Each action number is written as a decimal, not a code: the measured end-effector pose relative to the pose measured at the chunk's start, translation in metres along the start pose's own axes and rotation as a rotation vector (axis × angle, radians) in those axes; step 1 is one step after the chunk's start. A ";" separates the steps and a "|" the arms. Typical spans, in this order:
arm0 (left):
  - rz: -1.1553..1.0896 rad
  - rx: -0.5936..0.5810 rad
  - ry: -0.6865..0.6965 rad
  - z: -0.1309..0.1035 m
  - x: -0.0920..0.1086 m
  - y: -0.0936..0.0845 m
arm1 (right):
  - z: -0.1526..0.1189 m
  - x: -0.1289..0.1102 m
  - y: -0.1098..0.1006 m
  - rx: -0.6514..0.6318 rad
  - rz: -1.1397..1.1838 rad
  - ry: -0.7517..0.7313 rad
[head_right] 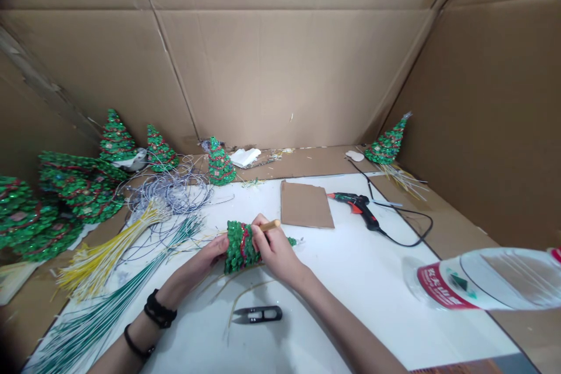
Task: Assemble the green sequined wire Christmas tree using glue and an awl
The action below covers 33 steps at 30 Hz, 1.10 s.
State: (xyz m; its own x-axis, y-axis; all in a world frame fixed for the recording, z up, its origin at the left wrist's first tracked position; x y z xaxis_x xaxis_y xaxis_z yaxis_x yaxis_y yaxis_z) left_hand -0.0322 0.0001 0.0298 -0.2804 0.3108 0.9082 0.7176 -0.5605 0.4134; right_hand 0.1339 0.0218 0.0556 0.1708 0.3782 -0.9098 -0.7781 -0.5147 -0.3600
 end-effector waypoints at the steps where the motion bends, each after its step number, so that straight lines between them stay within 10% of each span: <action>1: -0.009 0.003 0.005 0.000 0.000 0.000 | 0.000 0.000 0.000 0.003 0.002 0.001; 33: 0.161 0.139 -0.005 -0.004 -0.001 0.004 | -0.005 0.001 0.006 0.068 -0.057 0.000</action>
State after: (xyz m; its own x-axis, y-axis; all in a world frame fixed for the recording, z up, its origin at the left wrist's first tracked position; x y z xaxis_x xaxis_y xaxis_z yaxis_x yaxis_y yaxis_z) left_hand -0.0316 -0.0057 0.0307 -0.1523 0.2302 0.9612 0.8340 -0.4919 0.2500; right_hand 0.1320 0.0154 0.0511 0.2164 0.4051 -0.8883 -0.8064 -0.4388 -0.3965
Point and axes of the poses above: each hand's wrist, its own z-axis towards the middle knuckle, its own y-axis out of the palm, x = y × z, the point moved 2 cm from there along z, towards the middle knuckle, and after that the axes turned 13 degrees about -x, right-handed, at the moved point
